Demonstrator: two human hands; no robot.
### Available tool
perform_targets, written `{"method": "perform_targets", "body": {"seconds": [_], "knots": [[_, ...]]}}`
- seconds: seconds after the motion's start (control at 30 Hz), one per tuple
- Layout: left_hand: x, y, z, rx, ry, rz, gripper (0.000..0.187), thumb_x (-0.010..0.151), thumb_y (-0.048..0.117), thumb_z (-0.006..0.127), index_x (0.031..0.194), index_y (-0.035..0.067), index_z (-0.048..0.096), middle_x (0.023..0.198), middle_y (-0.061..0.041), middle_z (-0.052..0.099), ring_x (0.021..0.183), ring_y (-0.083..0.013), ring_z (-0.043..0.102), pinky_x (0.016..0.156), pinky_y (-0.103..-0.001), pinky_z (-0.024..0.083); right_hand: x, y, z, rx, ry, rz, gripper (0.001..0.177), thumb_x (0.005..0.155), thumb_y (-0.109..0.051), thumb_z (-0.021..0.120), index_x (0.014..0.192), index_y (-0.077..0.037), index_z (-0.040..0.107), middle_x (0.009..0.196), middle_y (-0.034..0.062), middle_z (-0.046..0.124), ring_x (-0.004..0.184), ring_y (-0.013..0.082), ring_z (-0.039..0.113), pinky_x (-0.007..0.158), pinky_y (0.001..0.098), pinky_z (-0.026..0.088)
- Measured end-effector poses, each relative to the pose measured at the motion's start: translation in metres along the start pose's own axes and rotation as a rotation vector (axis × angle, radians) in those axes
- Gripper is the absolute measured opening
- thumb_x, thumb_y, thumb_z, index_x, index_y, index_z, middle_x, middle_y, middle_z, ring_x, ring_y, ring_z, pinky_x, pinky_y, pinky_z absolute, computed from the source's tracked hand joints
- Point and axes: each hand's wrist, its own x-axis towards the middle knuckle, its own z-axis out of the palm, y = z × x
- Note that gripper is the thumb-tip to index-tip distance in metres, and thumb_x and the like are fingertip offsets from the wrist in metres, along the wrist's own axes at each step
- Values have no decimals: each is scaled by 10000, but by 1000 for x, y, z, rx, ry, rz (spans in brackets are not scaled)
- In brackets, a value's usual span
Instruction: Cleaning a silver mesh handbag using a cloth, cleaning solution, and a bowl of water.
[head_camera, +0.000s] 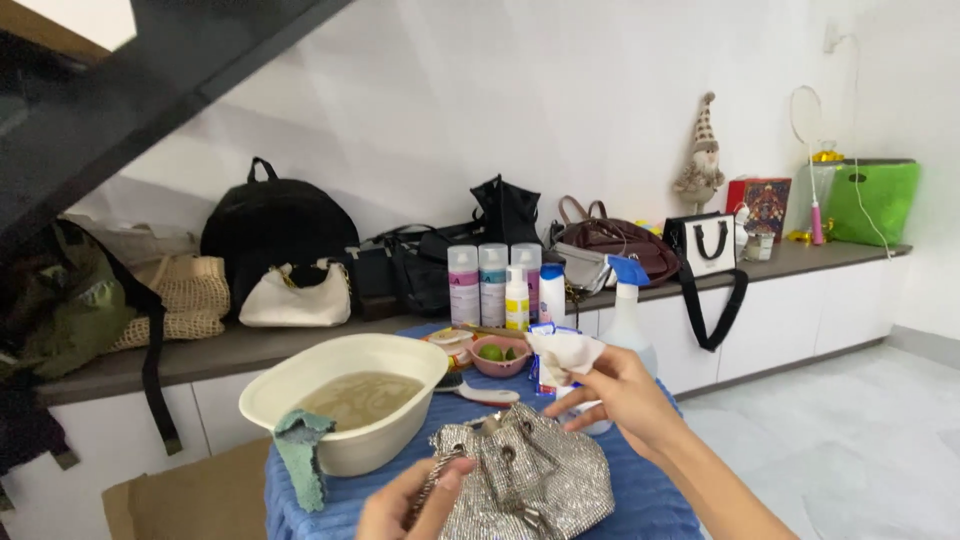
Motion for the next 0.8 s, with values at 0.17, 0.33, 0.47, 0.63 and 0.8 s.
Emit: {"method": "perform_targets", "body": {"seconds": [0.17,0.33,0.47,0.63,0.8], "knots": [[-2,60,-27,-6,177,80,348,873,200,801,609,-19,862,429,-42,535,425,-111,393,439,-269,261,24,40,-8,-288,12,-264,367,834,38,660,1183,10,770,1189,106,755,760,189,715,599,282,619],[19,71,-48,-195,340,159,331,939,192,709,772,-71,821,624,-84,598,608,-138,449,547,-266,322,7,37,10,-788,-111,-525,365,741,-46,694,1058,-140,848,1525,-30,587,1265,214,680,1006,357,545],[26,87,-55,-546,275,95,280,1076,197,536,996,-20,693,659,-34,431,517,-73,252,425,-252,139,4,41,8,-972,-386,-521,331,758,36,575,1020,-55,757,1426,71,612,1520,254,376,1046,407,435],[34,87,-50,-571,251,79,274,1096,202,512,1010,-1,673,662,-51,486,501,-73,261,410,-245,145,12,47,-1,-877,-597,-317,403,923,-246,615,1223,11,694,1547,191,490,1552,264,288,1119,401,382],[44,83,-39,-582,150,92,259,1077,179,513,995,3,683,698,-54,514,505,-70,277,411,-249,150,1,24,21,-927,-464,-216,285,923,-265,654,1204,-248,700,1002,-12,819,741,103,680,648,257,454]]}}
